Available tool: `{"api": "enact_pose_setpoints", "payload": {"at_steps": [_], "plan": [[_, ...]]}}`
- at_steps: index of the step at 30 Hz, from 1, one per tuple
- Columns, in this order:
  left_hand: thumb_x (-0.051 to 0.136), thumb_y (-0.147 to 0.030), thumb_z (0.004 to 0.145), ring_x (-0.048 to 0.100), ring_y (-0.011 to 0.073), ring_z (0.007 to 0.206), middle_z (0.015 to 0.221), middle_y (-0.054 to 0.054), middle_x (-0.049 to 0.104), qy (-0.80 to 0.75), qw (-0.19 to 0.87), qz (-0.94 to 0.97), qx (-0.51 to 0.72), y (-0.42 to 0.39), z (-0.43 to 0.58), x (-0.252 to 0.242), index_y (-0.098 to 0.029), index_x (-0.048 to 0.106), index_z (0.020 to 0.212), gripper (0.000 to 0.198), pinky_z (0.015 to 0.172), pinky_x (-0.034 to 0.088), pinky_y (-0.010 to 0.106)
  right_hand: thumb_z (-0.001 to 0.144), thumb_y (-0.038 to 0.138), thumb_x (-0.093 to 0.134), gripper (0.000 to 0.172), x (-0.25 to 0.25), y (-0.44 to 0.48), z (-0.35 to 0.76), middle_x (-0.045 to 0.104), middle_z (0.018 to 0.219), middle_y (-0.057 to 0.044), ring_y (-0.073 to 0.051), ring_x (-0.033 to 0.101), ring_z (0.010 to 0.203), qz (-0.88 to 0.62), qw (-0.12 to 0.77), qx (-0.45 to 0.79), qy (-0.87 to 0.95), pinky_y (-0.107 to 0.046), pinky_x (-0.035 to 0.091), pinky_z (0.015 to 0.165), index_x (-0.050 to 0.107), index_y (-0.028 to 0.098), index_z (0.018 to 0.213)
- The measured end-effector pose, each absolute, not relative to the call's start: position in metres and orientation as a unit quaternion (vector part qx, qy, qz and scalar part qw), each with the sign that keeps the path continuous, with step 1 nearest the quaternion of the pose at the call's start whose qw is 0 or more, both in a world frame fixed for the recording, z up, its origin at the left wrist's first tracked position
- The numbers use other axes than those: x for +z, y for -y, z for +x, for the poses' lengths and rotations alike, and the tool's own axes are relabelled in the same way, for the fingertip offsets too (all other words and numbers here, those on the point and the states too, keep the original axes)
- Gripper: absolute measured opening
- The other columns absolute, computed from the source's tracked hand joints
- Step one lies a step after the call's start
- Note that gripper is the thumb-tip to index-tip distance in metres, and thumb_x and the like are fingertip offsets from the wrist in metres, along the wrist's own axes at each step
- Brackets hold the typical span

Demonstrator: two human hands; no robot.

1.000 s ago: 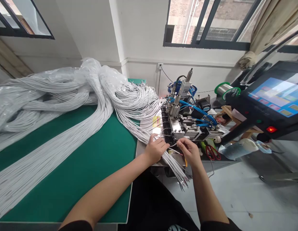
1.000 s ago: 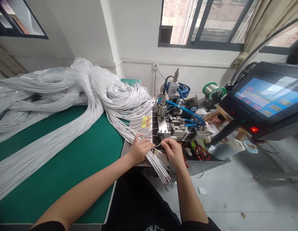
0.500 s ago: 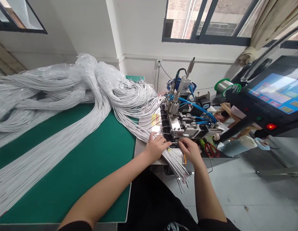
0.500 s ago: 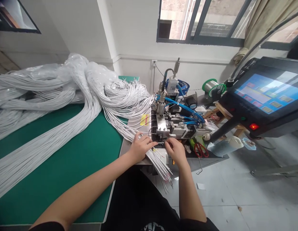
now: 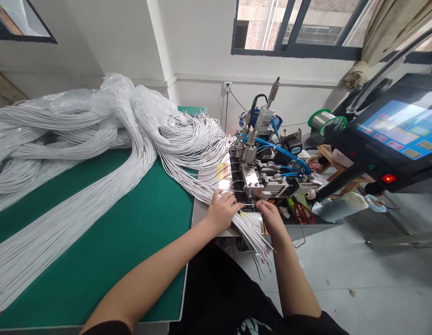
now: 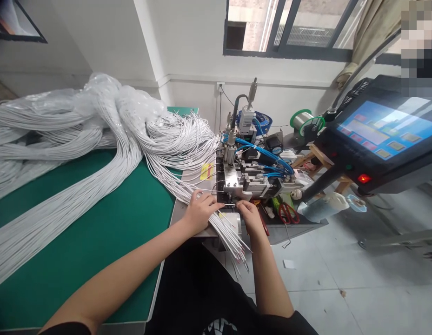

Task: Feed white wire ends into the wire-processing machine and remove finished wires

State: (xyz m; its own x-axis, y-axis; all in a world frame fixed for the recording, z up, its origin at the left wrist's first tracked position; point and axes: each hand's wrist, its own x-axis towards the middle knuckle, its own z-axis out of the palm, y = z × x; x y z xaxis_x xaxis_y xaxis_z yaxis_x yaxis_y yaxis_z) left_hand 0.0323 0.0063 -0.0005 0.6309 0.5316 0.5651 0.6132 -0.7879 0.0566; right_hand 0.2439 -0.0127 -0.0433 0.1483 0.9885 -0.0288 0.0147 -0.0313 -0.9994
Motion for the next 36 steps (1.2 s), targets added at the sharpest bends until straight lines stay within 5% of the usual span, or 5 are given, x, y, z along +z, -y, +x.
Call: {"api": "enact_pose_setpoints", "payload": {"at_steps": [4, 10, 21, 28, 36], "plan": [[0.047, -0.007, 0.084, 0.058, 0.0187, 0.095, 0.09, 0.004, 0.067, 0.299, 0.088, -0.896, -0.318, -0.004, 0.029, -0.002, -0.02, 0.069, 0.097, 0.029, 0.101, 0.03, 0.044, 0.075, 0.05, 0.06, 0.035, -0.039, 0.02, 0.242, 0.036, 0.055, 0.005, -0.011, 0.031, 0.051, -0.565, 0.504, 0.46, 0.464, -0.023, 0.026, 0.048, 0.045, 0.02, 0.063], [0.047, -0.004, 0.081, 0.061, 0.0196, 0.094, 0.092, 0.004, 0.071, 0.303, 0.105, -0.893, -0.317, -0.001, 0.024, -0.001, -0.021, 0.068, 0.096, 0.031, 0.104, 0.029, 0.046, 0.08, 0.059, 0.057, 0.045, -0.023, 0.035, 0.248, 0.041, 0.055, 0.003, -0.013, 0.038, 0.053, -0.628, 0.466, 0.299, 0.546, -0.025, 0.03, 0.052, 0.05, 0.019, 0.061], [0.047, -0.007, 0.076, 0.061, 0.026, 0.11, 0.109, 0.014, 0.07, 0.315, 0.123, -0.882, -0.328, -0.004, 0.023, -0.008, -0.012, 0.068, 0.104, 0.035, 0.11, 0.025, 0.053, 0.09, 0.043, 0.054, 0.03, 0.03, 0.071, 0.244, 0.058, 0.066, -0.002, -0.015, 0.05, 0.059, -0.588, 0.383, 0.177, 0.69, -0.026, 0.038, 0.057, 0.06, 0.019, 0.073], [0.039, -0.009, 0.092, 0.065, 0.0156, 0.099, 0.1, 0.002, 0.073, 0.268, 0.115, -0.889, -0.353, -0.003, 0.022, -0.002, -0.021, 0.066, 0.108, 0.034, 0.116, 0.018, 0.047, 0.088, 0.04, 0.057, 0.022, 0.044, 0.082, 0.228, 0.063, 0.07, -0.002, -0.016, 0.056, 0.064, -0.522, 0.287, 0.18, 0.783, -0.026, 0.041, 0.061, 0.062, 0.021, 0.077], [0.042, -0.012, 0.095, 0.065, 0.0135, 0.09, 0.091, 0.0, 0.073, 0.274, 0.115, -0.889, -0.349, -0.001, 0.022, 0.005, -0.022, 0.066, 0.103, 0.027, 0.109, 0.024, 0.043, 0.086, 0.047, 0.058, 0.031, 0.022, 0.063, 0.237, 0.063, 0.068, -0.005, -0.016, 0.054, 0.057, -0.606, 0.452, 0.202, 0.623, -0.027, 0.043, 0.053, 0.064, 0.018, 0.079]]}}
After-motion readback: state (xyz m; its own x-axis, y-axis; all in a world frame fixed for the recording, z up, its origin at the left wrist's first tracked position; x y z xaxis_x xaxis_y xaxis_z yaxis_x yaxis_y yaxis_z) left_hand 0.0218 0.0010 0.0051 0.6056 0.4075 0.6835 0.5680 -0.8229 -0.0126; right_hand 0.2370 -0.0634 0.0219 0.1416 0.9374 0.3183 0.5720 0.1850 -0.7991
